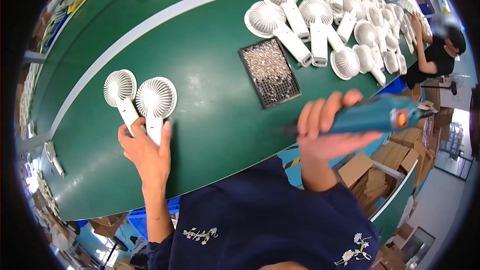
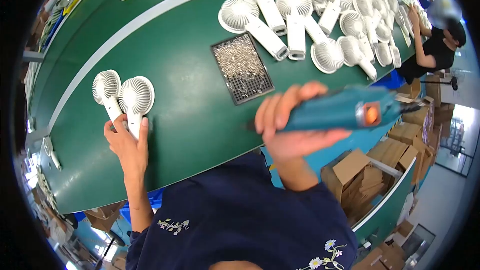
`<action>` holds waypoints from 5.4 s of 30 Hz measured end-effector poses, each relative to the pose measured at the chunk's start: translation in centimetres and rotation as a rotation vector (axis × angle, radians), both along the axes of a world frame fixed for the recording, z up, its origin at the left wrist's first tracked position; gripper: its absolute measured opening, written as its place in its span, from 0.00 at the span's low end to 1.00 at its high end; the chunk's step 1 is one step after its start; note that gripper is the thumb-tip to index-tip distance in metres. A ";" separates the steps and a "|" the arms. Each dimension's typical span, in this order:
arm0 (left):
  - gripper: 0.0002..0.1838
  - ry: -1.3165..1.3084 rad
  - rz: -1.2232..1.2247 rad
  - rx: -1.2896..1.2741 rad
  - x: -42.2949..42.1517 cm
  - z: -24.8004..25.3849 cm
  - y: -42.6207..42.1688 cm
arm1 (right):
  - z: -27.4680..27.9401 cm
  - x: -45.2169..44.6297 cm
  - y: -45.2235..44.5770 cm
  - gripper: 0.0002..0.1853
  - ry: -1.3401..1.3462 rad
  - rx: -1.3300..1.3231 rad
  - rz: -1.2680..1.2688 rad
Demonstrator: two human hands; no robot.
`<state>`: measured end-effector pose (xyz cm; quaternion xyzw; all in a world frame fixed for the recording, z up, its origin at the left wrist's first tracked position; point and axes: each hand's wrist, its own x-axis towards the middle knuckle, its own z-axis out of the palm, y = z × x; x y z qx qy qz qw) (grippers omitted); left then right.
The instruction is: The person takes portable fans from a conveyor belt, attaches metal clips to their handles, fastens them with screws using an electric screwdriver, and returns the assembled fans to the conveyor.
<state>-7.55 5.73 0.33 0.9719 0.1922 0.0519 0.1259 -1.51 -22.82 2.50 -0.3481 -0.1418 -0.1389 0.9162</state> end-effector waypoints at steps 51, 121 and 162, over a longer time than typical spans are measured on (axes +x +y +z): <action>0.07 -0.185 -1.128 -0.672 7.7 0.1 -6.0 | 0.8 2.9 3.2 0.45 -0.135 -0.119 0.217; 0.07 -0.295 -1.233 -0.694 6.6 -1.3 -4.5 | -0.7 -0.7 7.3 0.51 -0.213 -0.322 0.093; 0.12 -0.510 -1.115 -0.938 6.3 -1.1 -4.7 | 4.2 2.2 5.0 0.42 -0.090 -0.168 0.293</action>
